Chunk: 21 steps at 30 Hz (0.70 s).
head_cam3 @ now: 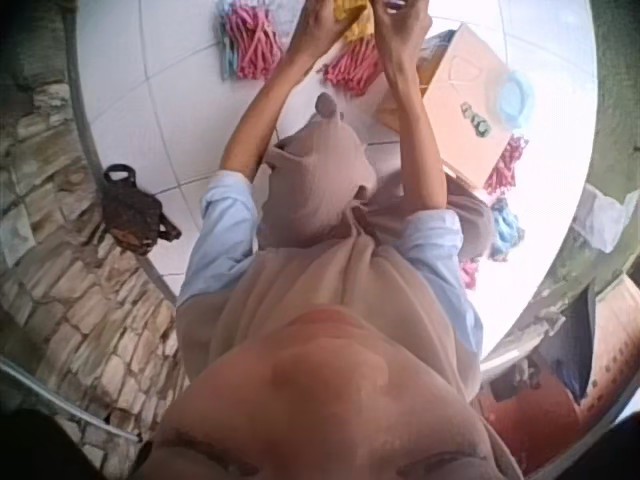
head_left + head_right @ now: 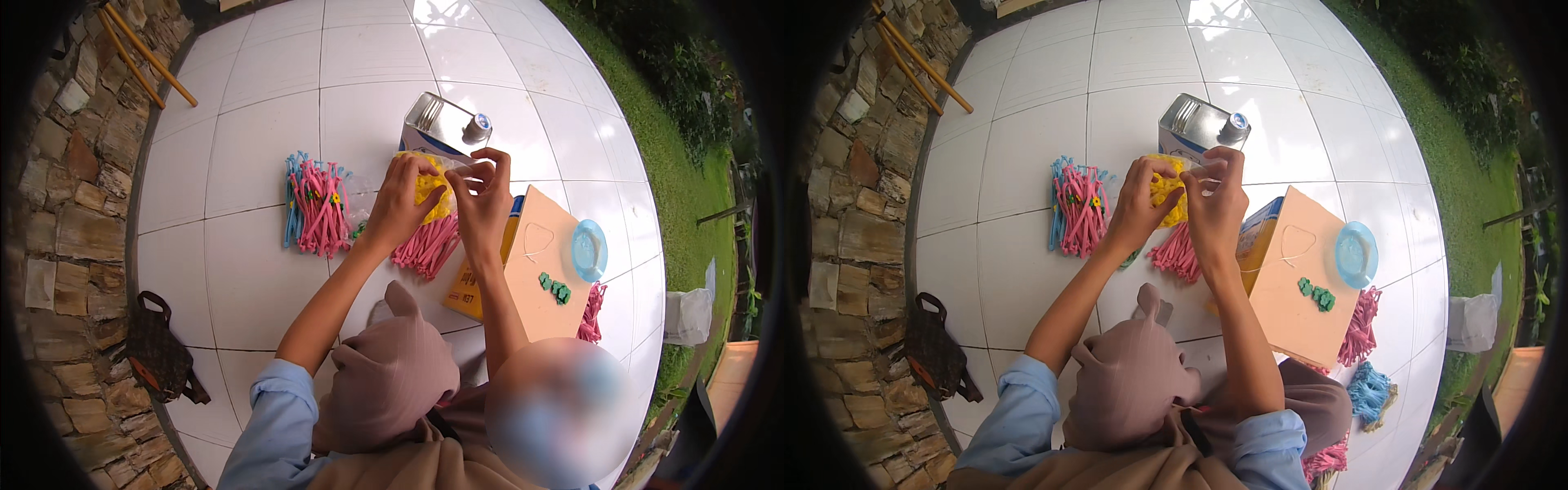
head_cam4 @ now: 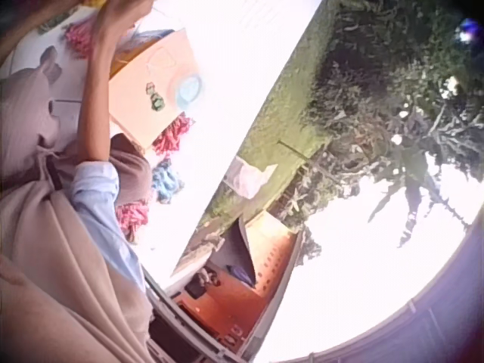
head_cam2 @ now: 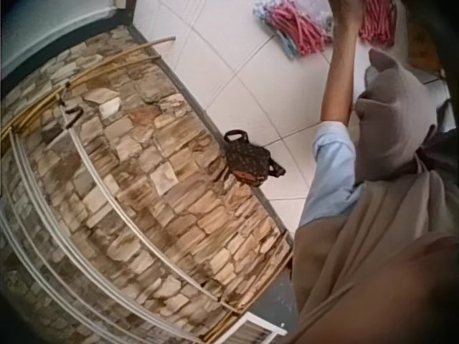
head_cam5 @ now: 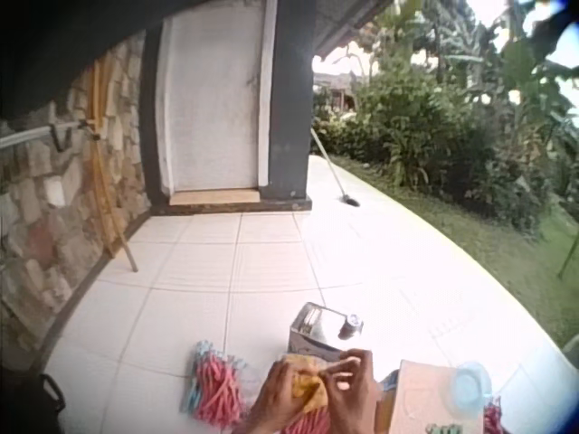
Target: The person organizes small yellow and green decorative shoe components on a cardboard surface, picks them up, and handles a large metal container of adhesive.
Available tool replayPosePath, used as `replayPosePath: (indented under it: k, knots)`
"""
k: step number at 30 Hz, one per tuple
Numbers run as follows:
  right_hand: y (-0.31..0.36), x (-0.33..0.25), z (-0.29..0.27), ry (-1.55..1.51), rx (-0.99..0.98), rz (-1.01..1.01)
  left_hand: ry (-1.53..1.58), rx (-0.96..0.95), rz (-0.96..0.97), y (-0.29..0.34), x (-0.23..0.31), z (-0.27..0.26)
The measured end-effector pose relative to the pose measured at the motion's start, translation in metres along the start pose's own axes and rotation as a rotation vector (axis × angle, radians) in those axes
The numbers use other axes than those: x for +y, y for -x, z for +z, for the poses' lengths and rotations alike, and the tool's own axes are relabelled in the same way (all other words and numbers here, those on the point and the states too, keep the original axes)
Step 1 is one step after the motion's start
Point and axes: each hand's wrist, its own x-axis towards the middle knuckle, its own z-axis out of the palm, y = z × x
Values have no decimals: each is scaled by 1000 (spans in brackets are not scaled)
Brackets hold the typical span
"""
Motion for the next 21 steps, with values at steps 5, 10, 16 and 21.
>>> replayPosePath:
  k: [5,10,16,21]
  knots:
    - [-5,-63,-93,63,37,-146,179,-64,12,-35,81,10]
    - [16,-53,-183,124,119,6,260,-215,9,-32,134,68]
    - [39,14,-209,70,287,65,180,-338,60,-28,139,110]
    - [40,56,-205,79,228,29,141,-349,107,-25,124,141]
